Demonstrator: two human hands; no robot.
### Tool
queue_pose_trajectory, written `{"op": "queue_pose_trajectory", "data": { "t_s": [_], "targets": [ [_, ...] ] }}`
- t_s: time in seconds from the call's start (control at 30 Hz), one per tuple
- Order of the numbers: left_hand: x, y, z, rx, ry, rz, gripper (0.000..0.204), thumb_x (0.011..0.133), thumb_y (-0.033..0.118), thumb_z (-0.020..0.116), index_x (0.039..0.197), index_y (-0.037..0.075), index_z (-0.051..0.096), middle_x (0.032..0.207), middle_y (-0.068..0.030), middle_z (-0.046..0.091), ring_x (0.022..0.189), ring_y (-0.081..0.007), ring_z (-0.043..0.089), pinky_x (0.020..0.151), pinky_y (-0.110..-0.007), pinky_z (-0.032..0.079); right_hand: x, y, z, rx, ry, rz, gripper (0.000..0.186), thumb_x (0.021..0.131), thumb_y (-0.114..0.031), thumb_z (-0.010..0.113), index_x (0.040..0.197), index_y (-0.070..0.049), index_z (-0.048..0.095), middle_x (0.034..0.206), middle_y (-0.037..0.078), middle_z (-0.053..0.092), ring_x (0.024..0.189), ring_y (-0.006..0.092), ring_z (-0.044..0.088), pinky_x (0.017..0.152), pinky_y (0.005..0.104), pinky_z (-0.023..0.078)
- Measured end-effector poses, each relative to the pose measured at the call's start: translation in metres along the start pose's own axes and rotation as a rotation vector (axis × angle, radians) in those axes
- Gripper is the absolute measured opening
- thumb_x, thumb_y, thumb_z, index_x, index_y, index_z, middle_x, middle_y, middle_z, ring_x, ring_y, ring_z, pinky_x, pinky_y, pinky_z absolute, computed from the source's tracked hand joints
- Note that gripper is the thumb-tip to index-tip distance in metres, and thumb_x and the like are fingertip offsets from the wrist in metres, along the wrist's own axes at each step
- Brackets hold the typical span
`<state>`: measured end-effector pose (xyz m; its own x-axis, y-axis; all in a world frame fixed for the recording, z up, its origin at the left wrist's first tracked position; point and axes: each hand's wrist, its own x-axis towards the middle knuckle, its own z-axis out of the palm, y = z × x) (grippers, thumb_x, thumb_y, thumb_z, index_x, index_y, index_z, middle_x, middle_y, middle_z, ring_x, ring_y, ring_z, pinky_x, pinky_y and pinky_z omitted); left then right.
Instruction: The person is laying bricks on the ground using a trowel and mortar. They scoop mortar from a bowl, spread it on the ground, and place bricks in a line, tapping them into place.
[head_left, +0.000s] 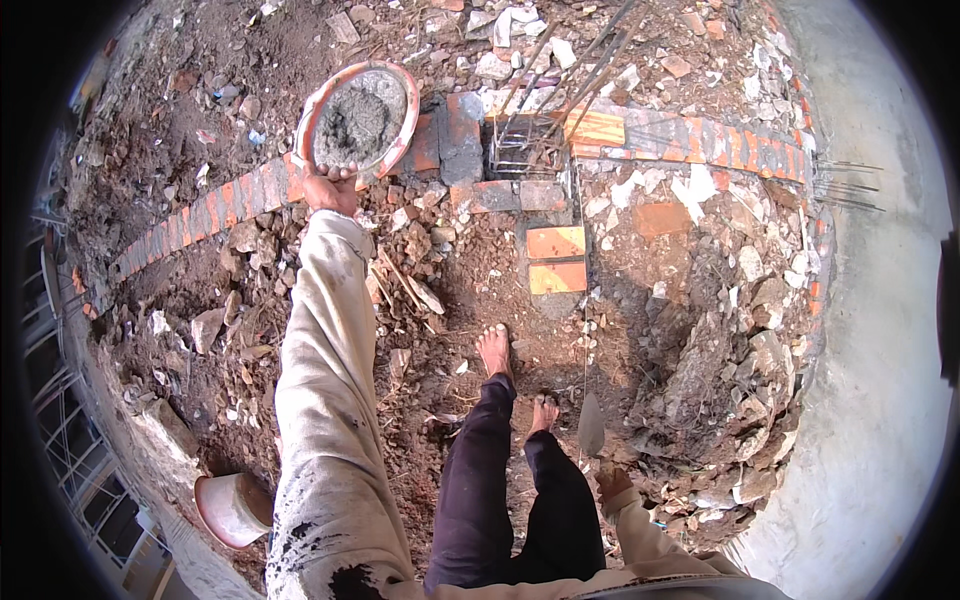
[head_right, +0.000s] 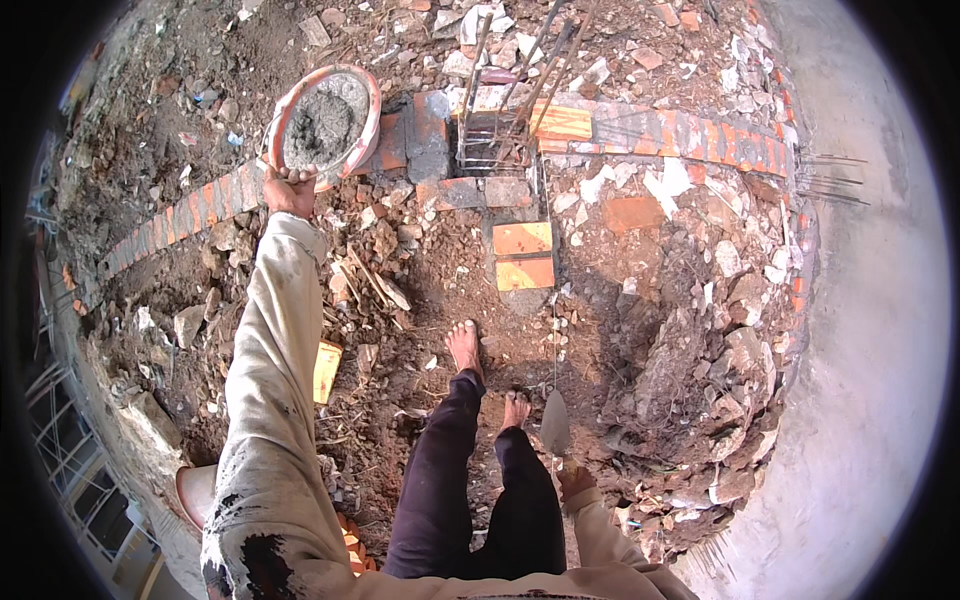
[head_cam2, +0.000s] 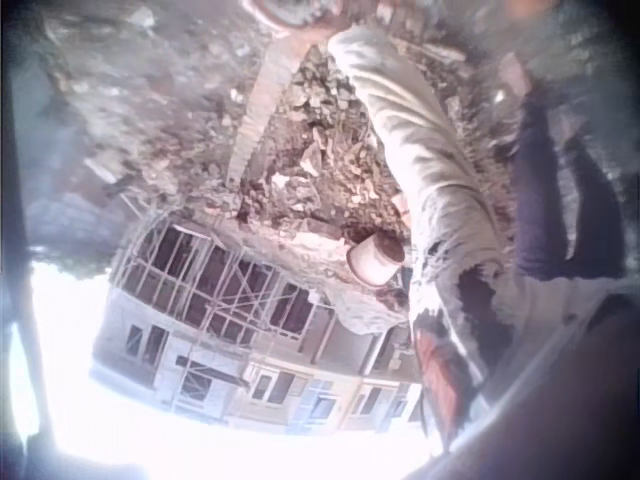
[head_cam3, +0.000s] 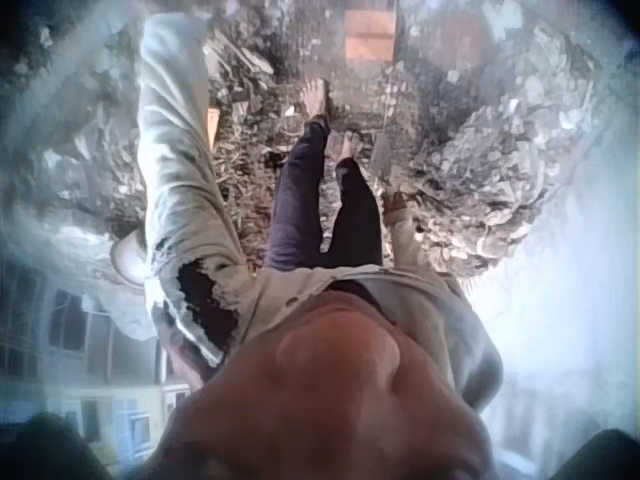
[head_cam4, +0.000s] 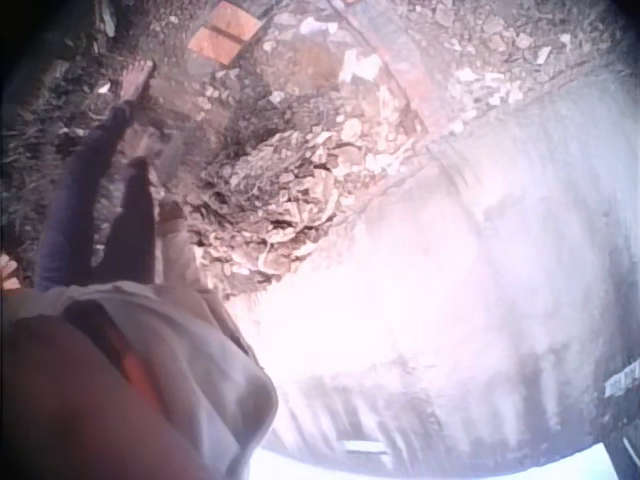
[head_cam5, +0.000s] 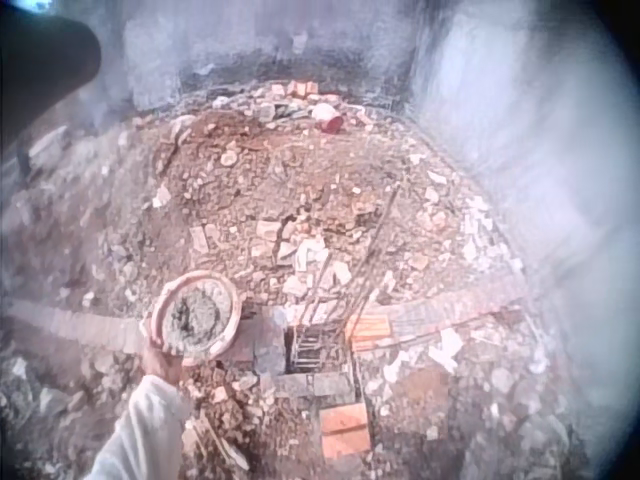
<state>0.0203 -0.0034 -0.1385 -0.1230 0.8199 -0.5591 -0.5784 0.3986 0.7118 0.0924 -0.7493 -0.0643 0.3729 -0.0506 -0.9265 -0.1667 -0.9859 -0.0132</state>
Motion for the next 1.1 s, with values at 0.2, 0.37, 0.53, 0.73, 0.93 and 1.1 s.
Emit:
{"op": "queue_pose_trajectory", "data": {
  "t_s": [0.2, 0.37, 0.53, 0.73, 0.93, 1.1],
  "targets": [
    [-0.135, 0.042, -0.007, 0.486, 0.131, -0.046, 0.030, 0.094, 0.031, 0.047, 0.071, 0.012, 0.040, 0.055, 0.0021, 0.028, 0.044, -0.0135, 0.028, 0.065, -0.040, 0.044, -0.061, 0.060, -0.036, 0.498, -0.070, -0.020, 0.017, 0.087, -0.023, 0.060, 0.090, -0.009, 0.050, 0.060, 0.001, 0.048, 0.043, 0.0111, 0.042, 0.038, 0.0281, 0.036],
    [-0.271, 0.038, -0.064, 0.595, -0.099, -0.088, 0.033, 0.094, 0.030, 0.046, 0.066, 0.015, 0.038, 0.049, 0.0043, 0.024, 0.041, -0.0109, 0.022, 0.045, -0.029, 0.035, -0.098, 0.077, -0.048, 0.258, 0.107, -0.151, 0.024, 0.088, -0.030, 0.057, 0.090, -0.007, 0.052, 0.061, 0.002, 0.051, 0.045, 0.0111, 0.046, 0.039, 0.0282, 0.037],
    [-0.403, 0.002, -0.098, 0.687, -0.029, -0.362, 0.035, 0.093, 0.028, 0.047, 0.062, 0.018, 0.036, 0.044, 0.0070, 0.022, 0.036, -0.0103, 0.020, 0.040, -0.028, 0.027, -0.103, 0.114, -0.049, 0.244, 0.072, -0.331, 0.028, 0.089, -0.033, 0.055, 0.091, -0.005, 0.053, 0.060, 0.006, 0.055, 0.047, 0.0153, 0.052, 0.042, 0.0319, 0.041],
    [-0.541, -0.055, -0.197, 0.714, -0.046, -0.444, 0.028, 0.092, 0.026, 0.053, 0.067, 0.014, 0.045, 0.046, 0.0066, 0.027, 0.037, -0.0077, 0.023, 0.038, -0.027, 0.023, -0.095, 0.197, -0.047, 0.014, 0.322, -0.637, 0.033, 0.086, -0.031, 0.060, 0.101, -0.002, 0.052, 0.074, 0.018, 0.060, 0.059, 0.0294, 0.058, 0.053, 0.0392, 0.046],
    [-0.624, -0.105, -0.297, 0.870, -0.102, -0.444, 0.030, 0.086, 0.023, 0.061, 0.061, 0.010, 0.051, 0.052, 0.0065, 0.038, 0.042, -0.0040, 0.030, 0.040, -0.023, 0.026, -0.086, 0.229, -0.054, -0.098, 0.210, -0.514, 0.039, 0.084, -0.030, 0.062, 0.110, -0.004, 0.049, 0.087, 0.023, 0.062, 0.078, 0.0424, 0.062, 0.063, 0.0463, 0.049],
    [-0.623, -0.173, -0.384, 0.852, -0.206, -0.376, 0.023, 0.084, 0.018, 0.062, 0.071, -0.001, 0.062, 0.059, 0.0054, 0.048, 0.052, -0.0032, 0.038, 0.047, -0.023, 0.030, -0.039, 0.212, -0.031, -0.246, 0.223, -0.683, 0.039, 0.082, -0.020, 0.058, 0.114, -0.003, 0.046, 0.090, 0.026, 0.061, 0.082, 0.0459, 0.059, 0.067, 0.0503, 0.048]
  ]
}}
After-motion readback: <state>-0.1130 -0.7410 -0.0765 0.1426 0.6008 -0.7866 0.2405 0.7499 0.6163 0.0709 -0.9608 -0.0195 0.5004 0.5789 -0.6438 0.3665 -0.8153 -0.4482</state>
